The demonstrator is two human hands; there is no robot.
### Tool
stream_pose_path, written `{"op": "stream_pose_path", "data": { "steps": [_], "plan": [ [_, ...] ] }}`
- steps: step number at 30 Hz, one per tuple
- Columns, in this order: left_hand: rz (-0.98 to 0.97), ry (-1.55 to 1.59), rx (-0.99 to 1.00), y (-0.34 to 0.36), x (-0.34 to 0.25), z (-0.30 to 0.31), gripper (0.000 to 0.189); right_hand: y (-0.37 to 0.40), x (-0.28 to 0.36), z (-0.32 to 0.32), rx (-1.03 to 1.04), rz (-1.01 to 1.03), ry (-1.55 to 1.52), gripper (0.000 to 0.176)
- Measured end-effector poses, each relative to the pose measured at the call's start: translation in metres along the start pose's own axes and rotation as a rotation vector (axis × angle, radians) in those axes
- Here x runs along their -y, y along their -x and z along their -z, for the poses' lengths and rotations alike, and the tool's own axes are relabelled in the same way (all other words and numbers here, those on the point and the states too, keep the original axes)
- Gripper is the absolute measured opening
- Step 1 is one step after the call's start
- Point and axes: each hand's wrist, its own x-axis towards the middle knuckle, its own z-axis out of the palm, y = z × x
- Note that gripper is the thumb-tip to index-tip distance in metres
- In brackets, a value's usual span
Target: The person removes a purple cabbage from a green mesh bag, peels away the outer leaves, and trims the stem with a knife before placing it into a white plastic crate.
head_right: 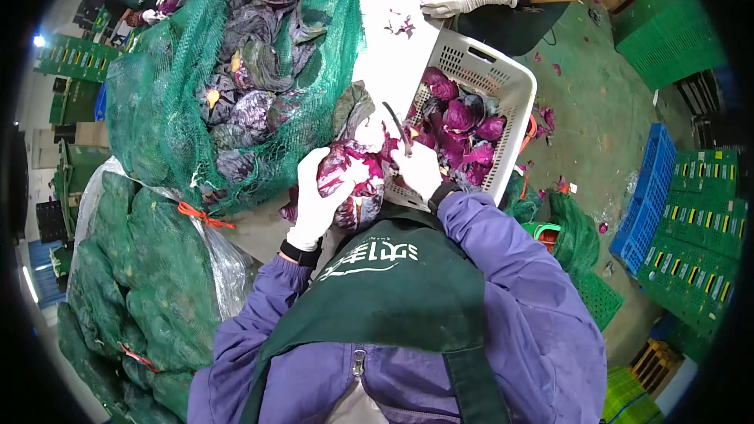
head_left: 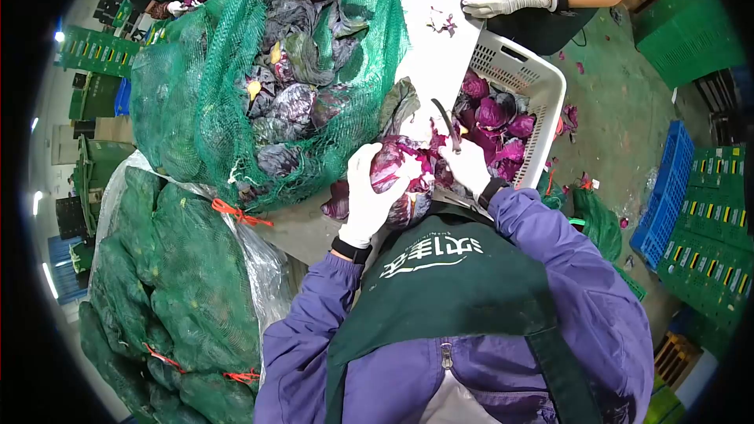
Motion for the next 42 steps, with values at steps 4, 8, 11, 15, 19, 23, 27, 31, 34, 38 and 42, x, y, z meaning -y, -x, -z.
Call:
{"op": "stream_pose_path", "data": {
  "steps": [4,8,11,15,19,23,27,31,34,38,42],
  "plan": [
    [0.016,0.046,0.023,0.001,0.006,0.006,0.071,-0.008,0.011,0.026,-0.189,-0.087,0.086,0.035],
    [0.042,0.011,0.055,0.001,0.004,0.008,0.072,0.03,0.087,0.016,0.042,0.333,0.329,0.056],
    [-0.033,-0.071,0.116,-0.002,-0.001,0.006,0.069,0.014,0.052,-0.02,0.069,0.476,0.456,0.048],
    [0.021,0.0,0.128,-0.003,0.0,0.011,0.065,-0.005,0.033,-0.022,0.046,0.359,0.399,0.031],
    [-0.018,0.092,0.136,-0.002,0.006,0.015,0.063,-0.016,0.012,-0.026,0.006,0.338,0.484,0.031],
    [0.243,0.318,0.09,0.031,0.024,0.032,0.067,-0.023,-0.023,-0.008,-0.272,0.17,0.288,0.028],
    [0.573,0.511,0.126,0.081,0.033,0.064,0.073,-0.035,-0.048,0.055,-0.421,-0.124,0.255,0.044],
    [0.028,-0.217,0.073,0.056,0.013,0.065,0.091,-0.017,-0.006,0.04,-0.297,0.288,0.194,0.072],
    [0.138,-0.041,0.003,0.04,0.014,0.035,0.091,0.034,0.091,0.007,0.307,0.272,0.133,0.071],
    [0.047,-0.097,-0.068,0.018,0.025,0.02,0.08,0.052,0.091,-0.029,0.301,0.261,0.297,0.072],
    [0.063,-0.086,-0.101,0.015,0.017,0.011,0.08,0.041,0.088,-0.037,0.255,0.221,0.354,0.058]
  ]
}}
